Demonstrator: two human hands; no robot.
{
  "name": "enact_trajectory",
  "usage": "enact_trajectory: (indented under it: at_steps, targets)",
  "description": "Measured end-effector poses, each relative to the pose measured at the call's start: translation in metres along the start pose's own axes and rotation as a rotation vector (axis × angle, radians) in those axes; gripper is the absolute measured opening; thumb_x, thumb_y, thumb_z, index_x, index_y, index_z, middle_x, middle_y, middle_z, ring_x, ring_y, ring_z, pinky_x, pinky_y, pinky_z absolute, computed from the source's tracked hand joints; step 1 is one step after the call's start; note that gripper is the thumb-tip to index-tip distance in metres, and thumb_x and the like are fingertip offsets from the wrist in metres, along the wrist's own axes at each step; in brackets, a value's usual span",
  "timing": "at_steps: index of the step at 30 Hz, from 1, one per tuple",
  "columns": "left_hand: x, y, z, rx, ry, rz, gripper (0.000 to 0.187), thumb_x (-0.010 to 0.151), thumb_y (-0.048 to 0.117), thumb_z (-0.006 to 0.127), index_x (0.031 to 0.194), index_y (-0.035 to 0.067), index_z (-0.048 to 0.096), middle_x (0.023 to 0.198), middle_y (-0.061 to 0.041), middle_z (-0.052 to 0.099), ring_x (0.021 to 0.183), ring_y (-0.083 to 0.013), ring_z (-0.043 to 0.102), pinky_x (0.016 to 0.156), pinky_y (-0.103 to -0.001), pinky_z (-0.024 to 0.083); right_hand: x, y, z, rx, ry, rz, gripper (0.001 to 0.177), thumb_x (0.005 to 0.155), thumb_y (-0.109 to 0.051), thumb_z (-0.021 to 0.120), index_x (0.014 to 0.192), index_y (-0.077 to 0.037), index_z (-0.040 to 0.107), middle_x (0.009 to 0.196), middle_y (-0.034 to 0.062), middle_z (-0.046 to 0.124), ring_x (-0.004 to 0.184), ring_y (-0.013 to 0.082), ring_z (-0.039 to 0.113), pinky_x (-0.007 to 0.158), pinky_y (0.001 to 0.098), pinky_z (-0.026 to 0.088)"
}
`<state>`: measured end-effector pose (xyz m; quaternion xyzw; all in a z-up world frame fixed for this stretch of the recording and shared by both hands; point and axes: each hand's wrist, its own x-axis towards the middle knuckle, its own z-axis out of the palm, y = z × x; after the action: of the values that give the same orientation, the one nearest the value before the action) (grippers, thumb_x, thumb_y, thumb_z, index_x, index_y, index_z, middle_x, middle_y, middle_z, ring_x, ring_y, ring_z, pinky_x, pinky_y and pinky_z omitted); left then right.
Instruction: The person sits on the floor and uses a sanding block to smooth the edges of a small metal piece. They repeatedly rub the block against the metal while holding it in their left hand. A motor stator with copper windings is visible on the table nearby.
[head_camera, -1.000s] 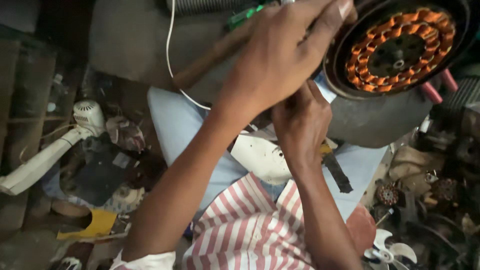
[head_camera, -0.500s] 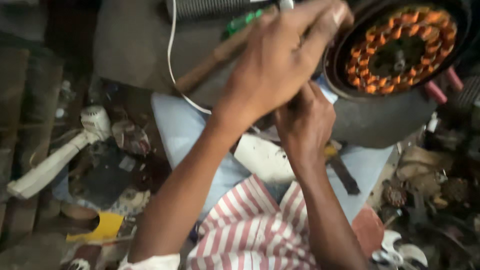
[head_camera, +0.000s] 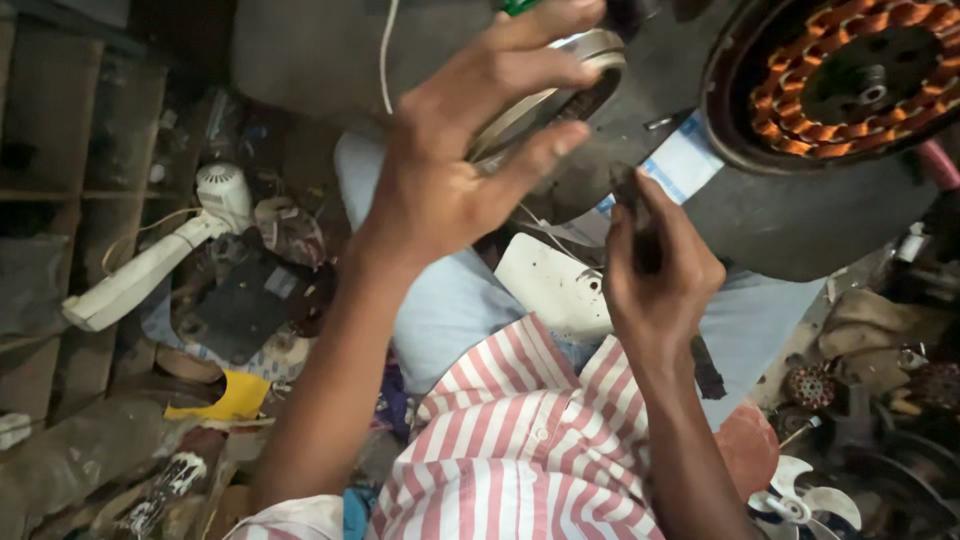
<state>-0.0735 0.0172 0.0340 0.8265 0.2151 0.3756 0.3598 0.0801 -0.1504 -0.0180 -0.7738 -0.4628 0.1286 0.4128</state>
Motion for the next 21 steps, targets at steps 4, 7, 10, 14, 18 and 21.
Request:
enact_trajectory:
  at_steps: [4,7,10,14,18,21]
  targets:
    - [-0.002,-0.001,0.009,0.046,0.056,0.002,0.034,0.111,0.02,0.07,0.143,0.013,0.061,0.148,-0.008,0.059,0.143,-0.0247,0.058,0.12,-0.036,0.049,-0.002,-0.006,0.003,0.037,-0.011,-0.103,0.032,0.104,-0.001,0.071,0.135,0.001,0.066,0.118,0.0185,0.075,0.103,0.0202,0.076,0.091,0.0306,0.058]
    - [-0.008,-0.006,0.021,0.083,0.108,0.009,0.034,0.112,0.021,0.069,0.146,0.016,0.061,0.147,-0.004,0.06,0.142,-0.0207,0.06,0.122,-0.032,0.052,-0.005,-0.007,0.001,0.06,-0.039,-0.067,0.032,0.102,-0.001,0.071,0.134,0.002,0.066,0.117,0.0183,0.076,0.098,0.0204,0.076,0.088,0.0306,0.058]
    - [-0.008,-0.01,0.039,0.096,0.2,0.019,0.033,0.114,0.023,0.067,0.146,0.017,0.062,0.148,-0.001,0.061,0.143,-0.0198,0.059,0.12,-0.031,0.051,-0.002,-0.003,0.001,0.069,-0.022,-0.118,0.03,0.105,-0.001,0.071,0.133,0.002,0.064,0.117,0.0179,0.076,0.103,0.0215,0.077,0.093,0.0316,0.059]
    - [-0.007,-0.002,0.043,-0.054,0.116,0.014,0.025,0.119,0.025,0.054,0.141,0.016,0.063,0.15,-0.002,0.058,0.14,-0.0208,0.058,0.117,-0.03,0.051,0.011,0.003,-0.002,-0.002,-0.009,-0.182,0.029,0.105,0.0,0.072,0.133,0.0,0.064,0.116,0.0198,0.075,0.109,0.0255,0.078,0.094,0.0338,0.06]
    - [0.003,0.0,0.034,-0.048,-0.077,0.122,0.027,0.119,0.026,0.049,0.135,0.013,0.064,0.15,-0.007,0.056,0.145,-0.028,0.055,0.121,-0.038,0.046,0.032,-0.002,-0.002,-0.114,-0.066,-0.176,0.024,0.101,-0.003,0.075,0.124,-0.001,0.068,0.1,0.0197,0.073,0.087,0.0309,0.075,0.077,0.0388,0.057]
    - [0.009,-0.006,0.039,-0.116,-0.153,0.154,0.025,0.122,0.028,0.046,0.135,0.014,0.062,0.15,-0.004,0.058,0.142,-0.023,0.059,0.119,-0.033,0.048,0.037,-0.009,0.003,-0.174,-0.086,-0.172,0.011,0.098,-0.005,0.076,0.101,0.001,0.067,0.088,0.0198,0.068,0.076,0.0364,0.069,0.07,0.0437,0.053]
